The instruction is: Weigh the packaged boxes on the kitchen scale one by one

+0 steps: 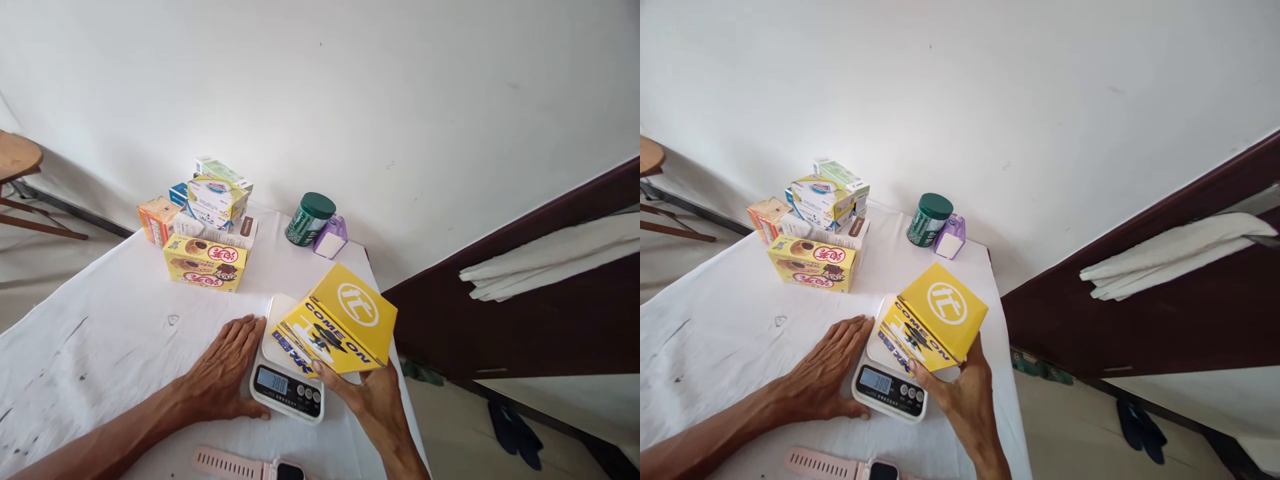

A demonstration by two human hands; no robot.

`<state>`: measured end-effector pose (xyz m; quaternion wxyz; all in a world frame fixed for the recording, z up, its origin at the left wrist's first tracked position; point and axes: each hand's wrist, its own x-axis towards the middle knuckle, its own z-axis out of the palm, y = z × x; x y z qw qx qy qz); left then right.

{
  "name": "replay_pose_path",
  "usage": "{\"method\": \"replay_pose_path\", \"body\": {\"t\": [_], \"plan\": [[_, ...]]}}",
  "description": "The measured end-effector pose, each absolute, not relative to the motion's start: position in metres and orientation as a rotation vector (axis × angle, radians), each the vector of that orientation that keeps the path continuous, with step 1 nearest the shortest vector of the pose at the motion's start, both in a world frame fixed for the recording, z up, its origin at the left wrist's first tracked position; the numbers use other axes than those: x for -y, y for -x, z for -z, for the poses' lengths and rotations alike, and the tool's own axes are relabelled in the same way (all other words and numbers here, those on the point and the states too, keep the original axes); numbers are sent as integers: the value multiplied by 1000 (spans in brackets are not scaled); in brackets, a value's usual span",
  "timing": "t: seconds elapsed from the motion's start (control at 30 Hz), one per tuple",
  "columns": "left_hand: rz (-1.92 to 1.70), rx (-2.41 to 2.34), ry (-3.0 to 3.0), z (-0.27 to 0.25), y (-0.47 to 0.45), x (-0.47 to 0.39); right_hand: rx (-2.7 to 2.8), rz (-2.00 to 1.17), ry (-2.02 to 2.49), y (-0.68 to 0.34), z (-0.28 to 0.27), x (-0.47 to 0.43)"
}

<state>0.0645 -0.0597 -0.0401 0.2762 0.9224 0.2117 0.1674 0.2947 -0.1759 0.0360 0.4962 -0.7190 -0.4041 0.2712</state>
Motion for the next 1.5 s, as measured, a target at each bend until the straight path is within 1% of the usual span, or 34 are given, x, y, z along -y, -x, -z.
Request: {"method": "replay_pose_path", "body": {"t": [0.17, 0.27, 0.33, 0.5, 0.67, 0.8, 0.9, 1.03, 1.13, 1.23, 1.3, 1.37, 1.43, 1.5], "plan": [[-472, -552, -2485, 45, -64, 60, 755, -343, 1706, -329, -48, 169], [-476, -551, -2485, 44, -64, 60, 668, -66, 1783, -374, -40, 147], [-470, -551, -2488, 44, -64, 60, 592, 56, 1884, -407, -30, 124], [-376, -575, -2514, 47, -63, 61, 406, 107, 2069, -456, -13, 55], [-373, -572, -2502, 50, -63, 61, 334, 149, 2122, -466, -5, -7], [-395, -540, -2459, 45, -64, 60, 299, 140, 2142, -468, 2, -34], [-351, -522, -2418, 40, -65, 58, 346, 101, 2141, -467, 1, -32], [-342, -537, -2347, 40, -65, 58, 454, 85, 2127, -460, -12, -3], [-416, -549, -2322, 44, -64, 60, 561, 228, 2067, -440, -35, 18], [-473, -555, -2313, 46, -65, 62, 810, 366, 1831, -393, -66, 19], [-487, -559, -2314, 47, -65, 63, 1023, 267, 1668, -350, -87, 6], [-503, -556, -2315, 48, -66, 62, 1211, -3, 1605, -305, -104, -14], [-517, -551, -2316, 50, -66, 62, 1408, -205, 1575, -265, -117, -38], [-524, -541, -2317, 54, -66, 62, 1583, -313, 1589, -234, -125, -60]]}}
